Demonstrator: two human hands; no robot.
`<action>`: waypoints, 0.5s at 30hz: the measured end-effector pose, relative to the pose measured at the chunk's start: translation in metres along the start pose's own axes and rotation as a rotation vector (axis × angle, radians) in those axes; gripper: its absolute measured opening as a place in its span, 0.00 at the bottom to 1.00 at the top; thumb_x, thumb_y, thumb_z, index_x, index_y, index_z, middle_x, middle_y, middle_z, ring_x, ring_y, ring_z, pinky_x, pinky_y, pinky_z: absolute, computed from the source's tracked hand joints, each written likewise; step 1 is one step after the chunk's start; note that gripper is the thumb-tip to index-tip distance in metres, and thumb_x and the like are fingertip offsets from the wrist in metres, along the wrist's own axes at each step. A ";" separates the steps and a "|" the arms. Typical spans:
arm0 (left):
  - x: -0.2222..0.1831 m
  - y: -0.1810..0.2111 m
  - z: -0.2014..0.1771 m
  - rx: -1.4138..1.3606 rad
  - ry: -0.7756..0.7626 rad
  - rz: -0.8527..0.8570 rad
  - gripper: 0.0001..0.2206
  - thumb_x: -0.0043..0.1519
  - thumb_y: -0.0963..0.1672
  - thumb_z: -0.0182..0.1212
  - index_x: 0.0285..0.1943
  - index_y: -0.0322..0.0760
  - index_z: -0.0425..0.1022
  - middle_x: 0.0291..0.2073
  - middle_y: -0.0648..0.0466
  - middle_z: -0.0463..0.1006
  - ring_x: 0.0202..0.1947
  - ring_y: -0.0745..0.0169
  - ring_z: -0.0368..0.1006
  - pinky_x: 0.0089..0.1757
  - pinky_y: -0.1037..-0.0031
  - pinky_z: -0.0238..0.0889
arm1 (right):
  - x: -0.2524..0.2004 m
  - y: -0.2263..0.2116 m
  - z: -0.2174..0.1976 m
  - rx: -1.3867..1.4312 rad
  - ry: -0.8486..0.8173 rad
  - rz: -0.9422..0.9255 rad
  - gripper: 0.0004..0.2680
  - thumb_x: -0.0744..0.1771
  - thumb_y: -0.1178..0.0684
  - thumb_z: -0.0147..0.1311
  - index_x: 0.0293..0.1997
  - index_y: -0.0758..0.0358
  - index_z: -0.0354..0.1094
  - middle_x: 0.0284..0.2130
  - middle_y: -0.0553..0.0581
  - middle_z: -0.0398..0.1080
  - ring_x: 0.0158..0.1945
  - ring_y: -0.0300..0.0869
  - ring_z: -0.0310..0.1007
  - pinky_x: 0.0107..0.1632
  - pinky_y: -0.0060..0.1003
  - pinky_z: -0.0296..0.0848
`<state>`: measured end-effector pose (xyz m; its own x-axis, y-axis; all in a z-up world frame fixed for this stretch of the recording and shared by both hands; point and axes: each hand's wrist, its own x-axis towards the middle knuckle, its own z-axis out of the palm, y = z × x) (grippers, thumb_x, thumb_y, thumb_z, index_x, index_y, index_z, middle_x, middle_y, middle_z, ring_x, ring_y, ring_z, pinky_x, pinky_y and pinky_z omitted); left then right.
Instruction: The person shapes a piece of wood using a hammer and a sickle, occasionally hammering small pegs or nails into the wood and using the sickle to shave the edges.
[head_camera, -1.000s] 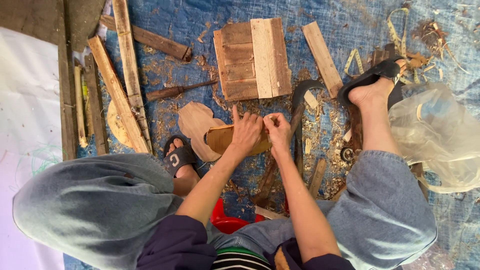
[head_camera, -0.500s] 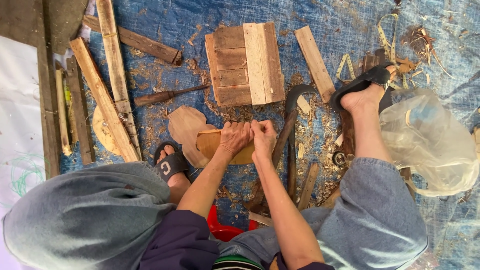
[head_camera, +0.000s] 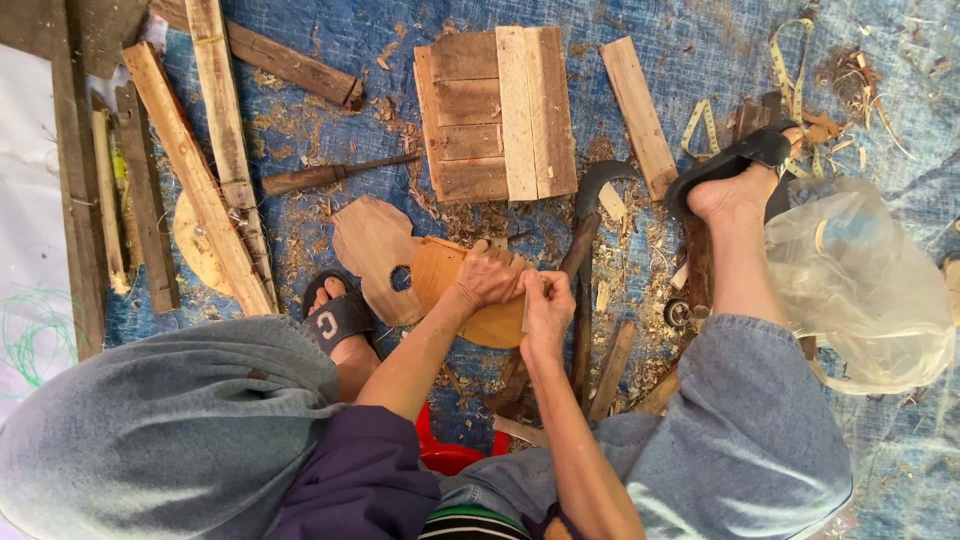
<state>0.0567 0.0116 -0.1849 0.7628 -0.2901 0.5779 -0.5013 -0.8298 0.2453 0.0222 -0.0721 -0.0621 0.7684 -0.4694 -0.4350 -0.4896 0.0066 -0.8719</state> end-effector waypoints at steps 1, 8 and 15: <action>0.001 -0.002 0.000 0.003 0.005 0.002 0.14 0.60 0.49 0.48 0.22 0.45 0.71 0.15 0.49 0.73 0.17 0.51 0.73 0.31 0.63 0.58 | 0.007 -0.001 -0.006 0.003 -0.002 -0.006 0.06 0.66 0.54 0.61 0.31 0.56 0.67 0.26 0.44 0.63 0.36 0.31 0.58 0.39 0.30 0.60; -0.003 -0.001 -0.006 -0.008 0.082 -0.041 0.18 0.65 0.49 0.43 0.22 0.45 0.69 0.16 0.50 0.71 0.19 0.53 0.70 0.33 0.65 0.59 | 0.028 -0.010 -0.021 -0.694 -0.149 -0.213 0.07 0.64 0.41 0.63 0.36 0.47 0.75 0.31 0.58 0.75 0.42 0.57 0.77 0.44 0.50 0.71; -0.026 -0.026 0.008 0.155 0.113 -0.189 0.13 0.59 0.46 0.48 0.19 0.47 0.64 0.15 0.55 0.68 0.18 0.57 0.68 0.33 0.68 0.57 | 0.024 -0.014 0.038 -0.772 -0.151 -0.308 0.10 0.62 0.41 0.61 0.34 0.51 0.69 0.30 0.62 0.76 0.42 0.59 0.78 0.46 0.52 0.73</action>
<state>0.0532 0.0369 -0.2125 0.7824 -0.0754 0.6182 -0.2793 -0.9297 0.2401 0.0632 -0.0498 -0.0685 0.9338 -0.2280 -0.2758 -0.3510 -0.7337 -0.5818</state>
